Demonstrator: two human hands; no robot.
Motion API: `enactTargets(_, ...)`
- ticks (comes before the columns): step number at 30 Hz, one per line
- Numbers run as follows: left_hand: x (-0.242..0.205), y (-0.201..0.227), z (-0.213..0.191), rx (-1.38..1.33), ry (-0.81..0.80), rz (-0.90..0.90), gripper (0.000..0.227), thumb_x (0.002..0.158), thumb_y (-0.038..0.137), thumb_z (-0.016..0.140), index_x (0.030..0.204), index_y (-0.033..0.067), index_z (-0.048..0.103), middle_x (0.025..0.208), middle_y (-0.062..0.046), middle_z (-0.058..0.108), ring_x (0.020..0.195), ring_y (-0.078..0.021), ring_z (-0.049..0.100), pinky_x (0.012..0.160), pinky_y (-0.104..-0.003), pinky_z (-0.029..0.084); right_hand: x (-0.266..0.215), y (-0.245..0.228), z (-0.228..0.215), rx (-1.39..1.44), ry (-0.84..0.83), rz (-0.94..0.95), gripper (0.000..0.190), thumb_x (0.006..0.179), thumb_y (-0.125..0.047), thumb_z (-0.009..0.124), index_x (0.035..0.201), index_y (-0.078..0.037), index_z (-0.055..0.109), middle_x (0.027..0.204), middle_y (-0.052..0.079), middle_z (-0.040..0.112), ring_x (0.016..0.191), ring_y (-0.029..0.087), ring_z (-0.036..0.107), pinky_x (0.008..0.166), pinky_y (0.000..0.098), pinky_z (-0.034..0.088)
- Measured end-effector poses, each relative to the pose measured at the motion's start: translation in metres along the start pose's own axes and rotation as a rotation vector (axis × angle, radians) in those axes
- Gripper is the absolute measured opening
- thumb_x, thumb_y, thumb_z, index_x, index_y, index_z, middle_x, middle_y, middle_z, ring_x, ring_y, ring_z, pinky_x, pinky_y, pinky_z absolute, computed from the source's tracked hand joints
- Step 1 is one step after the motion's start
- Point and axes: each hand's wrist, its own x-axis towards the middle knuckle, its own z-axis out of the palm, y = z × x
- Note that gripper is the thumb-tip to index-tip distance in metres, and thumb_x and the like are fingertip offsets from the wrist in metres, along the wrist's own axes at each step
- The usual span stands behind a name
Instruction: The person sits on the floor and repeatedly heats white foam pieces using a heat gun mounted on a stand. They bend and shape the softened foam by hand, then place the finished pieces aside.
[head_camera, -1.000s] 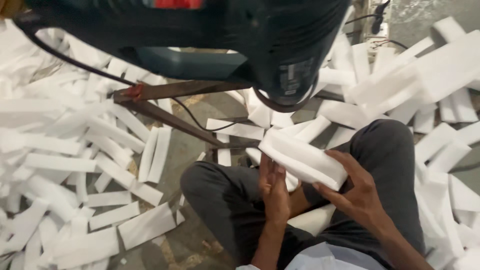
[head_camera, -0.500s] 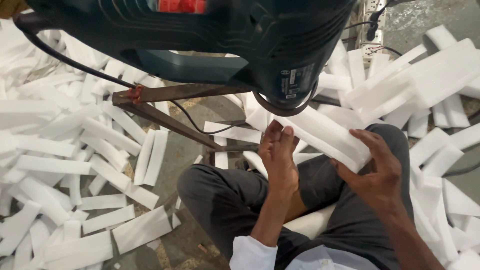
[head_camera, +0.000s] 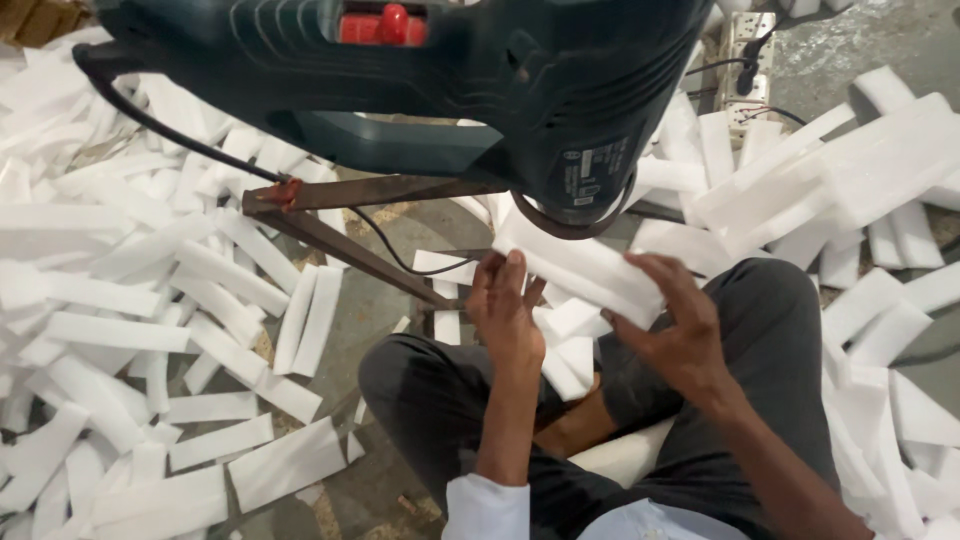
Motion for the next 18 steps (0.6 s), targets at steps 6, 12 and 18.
enactTargets(6,-0.031,-0.053,-0.099,0.217,0.137,-0.300,0.036,0.098,0.038,0.065,0.106,0.0038,0.071,0.096,-0.005,0.070,0.087,-0.0159,0.068,0.076,-0.033,0.058,-0.068,0.023,-0.013,0.117,-0.322,0.564,0.075,0.077,-0.028,0.083,0.144,-0.013,0.053,0.113,0.012,0.070,0.089,0.025,0.073,0.075,0.0386,0.060)
enactTargets(12,-0.042,-0.089,-0.170,0.504,0.074,-0.193,0.045,0.101,0.039,0.059,0.098,-0.0034,0.073,0.095,-0.015,0.077,0.083,-0.0231,0.073,0.077,-0.037,0.060,-0.109,0.063,-0.069,0.068,-0.457,0.799,0.044,0.080,-0.035,0.078,0.114,-0.010,0.067,0.084,0.011,0.073,0.070,0.019,0.068,0.060,0.0349,0.055)
enactTargets(18,-0.014,-0.106,-0.160,0.350,-0.046,-0.157,0.035,0.104,0.029,0.056,0.112,-0.0045,0.064,0.103,-0.018,0.073,0.085,-0.0245,0.071,0.078,-0.036,0.059,-0.079,0.073,-0.105,0.013,-0.731,0.747,0.043,0.080,-0.046,0.074,0.103,-0.010,0.073,0.082,0.009,0.073,0.067,0.018,0.066,0.058,0.0353,0.052)
